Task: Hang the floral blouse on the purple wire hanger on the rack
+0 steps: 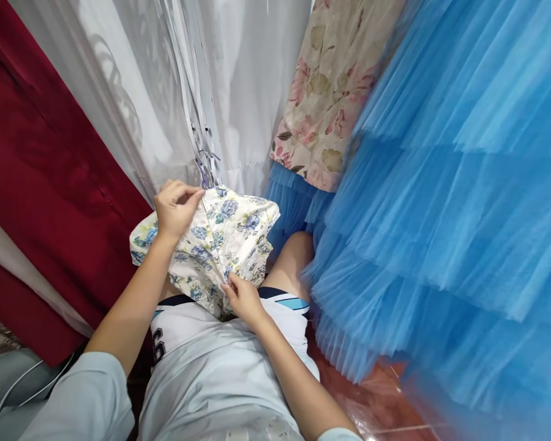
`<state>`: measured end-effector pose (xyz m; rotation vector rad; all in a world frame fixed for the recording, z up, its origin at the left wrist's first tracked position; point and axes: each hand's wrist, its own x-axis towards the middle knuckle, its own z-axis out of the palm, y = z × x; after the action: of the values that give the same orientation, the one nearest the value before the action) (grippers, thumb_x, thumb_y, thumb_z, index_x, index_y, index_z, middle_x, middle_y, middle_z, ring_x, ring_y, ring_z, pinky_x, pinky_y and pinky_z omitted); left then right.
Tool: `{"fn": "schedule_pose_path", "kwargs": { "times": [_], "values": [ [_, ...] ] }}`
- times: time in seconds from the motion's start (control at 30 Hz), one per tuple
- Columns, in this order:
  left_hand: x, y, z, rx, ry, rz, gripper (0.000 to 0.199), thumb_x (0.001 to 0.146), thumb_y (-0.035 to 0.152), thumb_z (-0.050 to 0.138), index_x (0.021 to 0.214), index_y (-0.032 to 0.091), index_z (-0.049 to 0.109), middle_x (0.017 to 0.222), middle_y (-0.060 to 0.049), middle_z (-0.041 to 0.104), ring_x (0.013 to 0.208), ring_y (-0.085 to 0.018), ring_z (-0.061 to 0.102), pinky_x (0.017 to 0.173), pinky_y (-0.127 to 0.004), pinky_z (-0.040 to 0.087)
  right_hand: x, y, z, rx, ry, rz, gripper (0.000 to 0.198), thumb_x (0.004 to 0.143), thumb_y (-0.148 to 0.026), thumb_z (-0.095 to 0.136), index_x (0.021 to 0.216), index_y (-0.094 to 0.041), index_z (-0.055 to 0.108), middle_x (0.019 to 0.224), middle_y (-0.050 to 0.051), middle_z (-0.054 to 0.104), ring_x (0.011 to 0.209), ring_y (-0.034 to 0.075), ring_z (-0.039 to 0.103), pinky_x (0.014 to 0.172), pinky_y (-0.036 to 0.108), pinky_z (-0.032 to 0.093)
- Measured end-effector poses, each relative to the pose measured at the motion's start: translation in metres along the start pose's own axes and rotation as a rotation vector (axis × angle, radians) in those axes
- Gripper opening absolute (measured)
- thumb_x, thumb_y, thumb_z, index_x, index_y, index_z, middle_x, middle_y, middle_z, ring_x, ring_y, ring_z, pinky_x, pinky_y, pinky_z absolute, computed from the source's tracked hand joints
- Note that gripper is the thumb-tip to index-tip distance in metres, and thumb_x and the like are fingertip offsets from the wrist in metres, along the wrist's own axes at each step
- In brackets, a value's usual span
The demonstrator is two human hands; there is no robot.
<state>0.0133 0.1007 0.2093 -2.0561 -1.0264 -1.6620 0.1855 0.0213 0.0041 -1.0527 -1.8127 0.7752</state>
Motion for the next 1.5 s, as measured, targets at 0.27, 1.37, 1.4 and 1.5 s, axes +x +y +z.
{"fn": "schedule_pose_path", "kwargs": {
  "times": [0.27,1.37,1.4,1.5],
  "values": [
    [-0.015,0.003,-0.018,0.033,-0.046,0.134,0.007,0.083,0.029,0.072,0.087,0.023,0.075,0.081,-0.002,0.063,0.083,-0.017,0.057,0.082,-0.034,0.043,0.032,-0.036,-0.025,0.181,0.04,-0.096,0.024,0.092,-0.043,0.053,0.103,-0.022,0.056,0.066,-0.002,0.053,0.057,0.015,0.049,0.056,0.027,0.036],
    [-0.157,0.005,0.019,0.181,-0.355,0.222,0.014,0.089,0.019,0.061,0.088,0.024,0.074,0.071,-0.003,0.06,0.075,-0.019,0.052,0.077,-0.035,0.034,0.17,-0.118,-0.117,0.183,0.485,-0.486,0.03,0.093,-0.046,0.054,0.08,-0.019,0.057,0.064,-0.002,0.048,0.058,0.012,0.045,0.057,0.026,0.036],
    [-0.168,0.009,0.013,0.161,-0.381,0.208,0.013,0.088,0.018,0.062,0.087,0.024,0.074,0.073,-0.003,0.061,0.077,-0.019,0.053,0.077,-0.035,0.035,0.17,-0.113,-0.125,0.211,0.477,-0.474,0.031,0.092,-0.048,0.054,0.079,-0.019,0.057,0.063,-0.002,0.047,0.057,0.012,0.044,0.055,0.026,0.035],
    [-0.173,0.02,-0.003,0.171,-0.271,0.102,0.01,0.082,0.025,0.071,0.091,0.026,0.073,0.095,-0.007,0.063,0.097,-0.022,0.056,0.089,-0.038,0.037,0.163,-0.099,-0.137,0.26,0.423,-0.446,0.035,0.091,-0.053,0.055,0.079,-0.02,0.055,0.061,-0.003,0.046,0.054,0.011,0.042,0.053,0.025,0.036]
  ]
}}
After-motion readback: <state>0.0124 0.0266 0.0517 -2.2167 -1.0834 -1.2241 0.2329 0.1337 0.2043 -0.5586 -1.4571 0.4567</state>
